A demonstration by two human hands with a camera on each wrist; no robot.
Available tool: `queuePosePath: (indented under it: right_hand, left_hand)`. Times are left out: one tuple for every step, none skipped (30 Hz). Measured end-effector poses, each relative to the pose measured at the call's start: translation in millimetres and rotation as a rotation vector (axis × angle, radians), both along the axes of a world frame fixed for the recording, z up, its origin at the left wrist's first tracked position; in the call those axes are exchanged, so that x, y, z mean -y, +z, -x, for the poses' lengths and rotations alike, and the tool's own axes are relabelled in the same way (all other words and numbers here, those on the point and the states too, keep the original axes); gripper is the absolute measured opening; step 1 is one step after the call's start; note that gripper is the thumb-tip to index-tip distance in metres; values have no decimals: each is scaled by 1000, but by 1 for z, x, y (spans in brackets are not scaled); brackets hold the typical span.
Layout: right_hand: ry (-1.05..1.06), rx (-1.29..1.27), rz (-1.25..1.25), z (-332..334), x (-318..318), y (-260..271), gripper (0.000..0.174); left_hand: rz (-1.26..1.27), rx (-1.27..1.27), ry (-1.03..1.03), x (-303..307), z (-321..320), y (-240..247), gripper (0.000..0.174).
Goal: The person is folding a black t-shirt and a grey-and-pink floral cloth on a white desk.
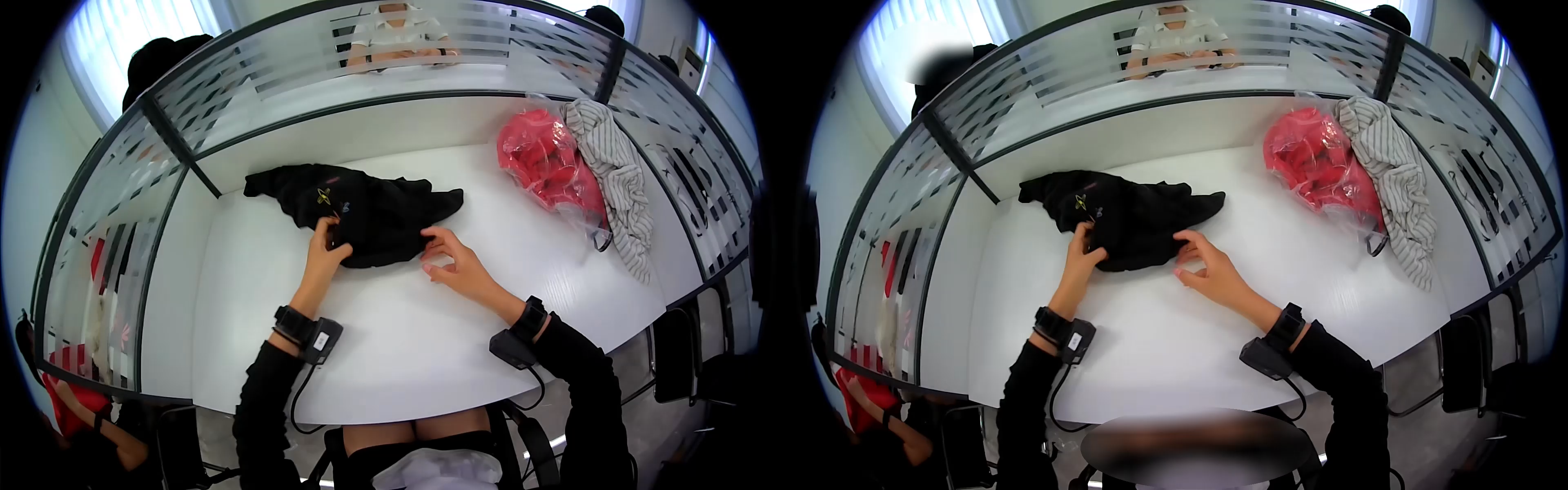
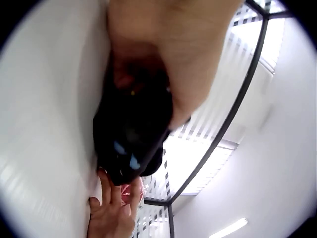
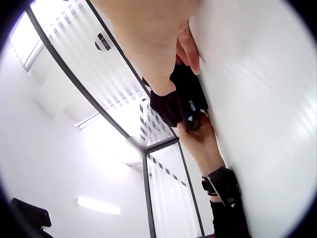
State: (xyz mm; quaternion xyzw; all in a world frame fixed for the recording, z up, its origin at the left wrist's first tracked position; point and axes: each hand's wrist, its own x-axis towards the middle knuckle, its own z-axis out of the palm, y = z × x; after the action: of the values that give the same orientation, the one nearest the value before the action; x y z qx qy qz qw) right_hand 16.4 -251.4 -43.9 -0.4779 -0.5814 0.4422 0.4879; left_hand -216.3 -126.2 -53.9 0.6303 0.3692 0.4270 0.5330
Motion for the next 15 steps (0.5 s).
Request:
queuePosePath:
  right_hand:
    - [-12,57,-52,0,1,1,60]
    - [-24,113,-105,2,3,0,65]
    - [-38,169,-165,3,3,-1,70]
    - [-38,147,-129,3,4,-3,81]
    - [-62,269,-236,3,5,-2,87]
    - [-99,305,-271,3,5,-1,85]
    - [-135,339,-307,3,4,0,83]
    - [-151,397,-312,1,2,-2,76]
    - [-167,456,-314,-2,-1,-3,69]
    - [-182,516,-316,-6,-2,-3,62]
    - [-171,400,-219,-10,-4,-2,55]
    - [-159,284,-124,-14,-7,0,47]
    - [-144,167,-28,-19,-9,2,40]
    - [-184,172,-146,-27,-15,-8,33]
    - [-174,-21,13,-30,-16,-3,30]
  left_hand:
    - [140,14,-135,12,3,12,44]
    - [115,-30,-264,16,7,7,44]
    - [82,-75,-394,19,9,3,43]
    - [112,-62,-449,29,5,12,42]
    - [145,-49,-503,41,-1,20,41]
    - [190,-106,-548,43,-3,20,43]
    - [195,-148,-618,46,-3,21,40]
    - [133,-246,-654,49,-4,24,39]
    - [73,-343,-690,51,-4,28,38]
    - [81,-352,-676,52,-4,29,37]
    - [88,-361,-663,53,-4,30,37]
    - [93,-372,-648,52,-3,30,36]
    - [69,-264,-555,52,-5,25,34]
    - [45,-159,-461,50,-6,17,33]
    - [19,-57,-366,47,-8,12,31]
